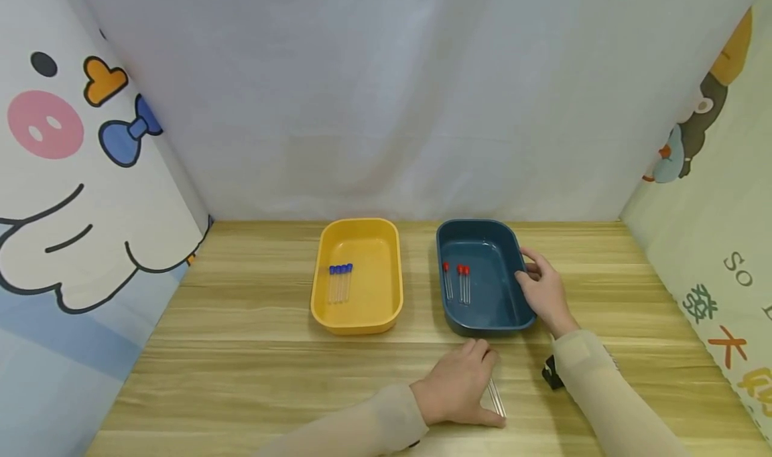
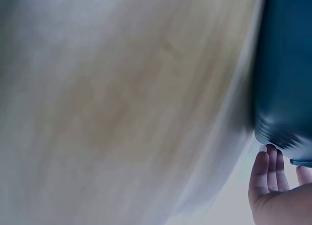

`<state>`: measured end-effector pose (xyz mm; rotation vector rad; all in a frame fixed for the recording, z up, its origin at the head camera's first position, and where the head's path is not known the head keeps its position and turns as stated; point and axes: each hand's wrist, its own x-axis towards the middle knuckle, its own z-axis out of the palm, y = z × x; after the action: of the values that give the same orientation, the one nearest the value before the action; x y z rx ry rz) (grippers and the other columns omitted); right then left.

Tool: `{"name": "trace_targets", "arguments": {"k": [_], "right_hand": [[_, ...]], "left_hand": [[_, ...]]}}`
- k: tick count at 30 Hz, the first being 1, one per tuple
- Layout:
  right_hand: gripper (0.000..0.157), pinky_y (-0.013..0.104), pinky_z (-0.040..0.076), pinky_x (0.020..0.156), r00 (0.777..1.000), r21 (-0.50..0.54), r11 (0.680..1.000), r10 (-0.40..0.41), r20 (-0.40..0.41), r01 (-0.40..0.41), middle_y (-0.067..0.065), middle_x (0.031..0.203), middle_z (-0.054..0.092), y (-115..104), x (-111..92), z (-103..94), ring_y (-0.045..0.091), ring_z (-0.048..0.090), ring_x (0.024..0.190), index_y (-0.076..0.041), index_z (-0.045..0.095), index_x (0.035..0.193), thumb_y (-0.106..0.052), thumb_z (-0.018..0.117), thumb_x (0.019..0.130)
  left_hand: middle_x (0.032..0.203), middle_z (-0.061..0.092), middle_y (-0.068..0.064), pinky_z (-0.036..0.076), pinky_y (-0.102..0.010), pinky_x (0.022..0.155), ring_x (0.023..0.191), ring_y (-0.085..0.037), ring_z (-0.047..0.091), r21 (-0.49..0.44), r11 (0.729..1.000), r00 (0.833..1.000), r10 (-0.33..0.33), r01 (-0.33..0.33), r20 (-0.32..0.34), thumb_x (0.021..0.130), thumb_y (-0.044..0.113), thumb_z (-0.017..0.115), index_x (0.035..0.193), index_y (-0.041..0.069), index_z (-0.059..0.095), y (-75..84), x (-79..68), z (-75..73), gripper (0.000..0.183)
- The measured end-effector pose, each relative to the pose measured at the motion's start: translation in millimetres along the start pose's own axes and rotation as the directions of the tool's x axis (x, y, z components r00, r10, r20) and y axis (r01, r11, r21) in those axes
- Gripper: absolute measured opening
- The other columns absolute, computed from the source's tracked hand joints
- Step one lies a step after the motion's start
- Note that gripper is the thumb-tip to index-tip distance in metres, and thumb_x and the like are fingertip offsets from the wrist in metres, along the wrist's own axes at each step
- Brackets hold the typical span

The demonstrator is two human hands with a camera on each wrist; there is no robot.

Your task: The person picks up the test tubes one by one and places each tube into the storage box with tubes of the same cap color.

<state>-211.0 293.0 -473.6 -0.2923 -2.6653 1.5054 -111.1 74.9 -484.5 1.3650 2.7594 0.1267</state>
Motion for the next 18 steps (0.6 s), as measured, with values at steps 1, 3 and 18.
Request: {"name": "trace_targets", "arguments": {"k": [1, 3, 18], "right_hand": [[0.054, 0.045, 0.05, 0.1, 1.0, 0.0, 1.0, 0.0, -0.001, 0.0, 0.028, 0.142, 0.056, 0, 0, 0.1, 0.041, 0.057, 0.13, -0.015, 0.041, 0.159, -0.013, 0.049, 0.106], [0.054, 0.045, 0.05, 0.1, 1.0, 0.002, 1.0, 0.0, -0.002, 0.0, 0.028, 0.142, 0.055, 0, 0, 0.0, 0.041, 0.056, 0.13, -0.015, 0.041, 0.159, -0.013, 0.049, 0.106], [0.052, 0.04, 0.051, 0.097, 1.0, -0.005, 1.0, -0.016, -0.011, 0.016, 0.029, 0.141, 0.056, 1, 2, 1.0, 0.042, 0.058, 0.129, -0.014, 0.043, 0.157, -0.013, 0.05, 0.105]], "left_hand": [[0.127, 0.055, 0.002, 0.048, -0.018, 0.104, 0.116, -0.009, 0.053, 0.004, 1.0, 1.0, -0.004, 0.004, 0.002, 0.079, 0.078, 0.071, 0.139, 0.009, 0.057, 0.3, 0.1, 0.3, 0.092], [0.125, 0.055, 0.003, 0.049, -0.018, 0.102, 0.114, -0.009, 0.053, 0.023, 1.0, 1.0, -0.004, 0.004, -0.003, 0.078, 0.079, 0.07, 0.138, 0.009, 0.058, 1.4, 0.5, 0.5, 0.093], [0.123, 0.054, 0.007, 0.053, -0.018, 0.089, 0.113, -0.007, 0.051, 0.16, 0.985, 0.996, -0.077, 0.07, 0.04, 0.078, 0.086, 0.061, 0.137, 0.015, 0.059, 20.6, 9.8, 1.9, 0.093]]}}
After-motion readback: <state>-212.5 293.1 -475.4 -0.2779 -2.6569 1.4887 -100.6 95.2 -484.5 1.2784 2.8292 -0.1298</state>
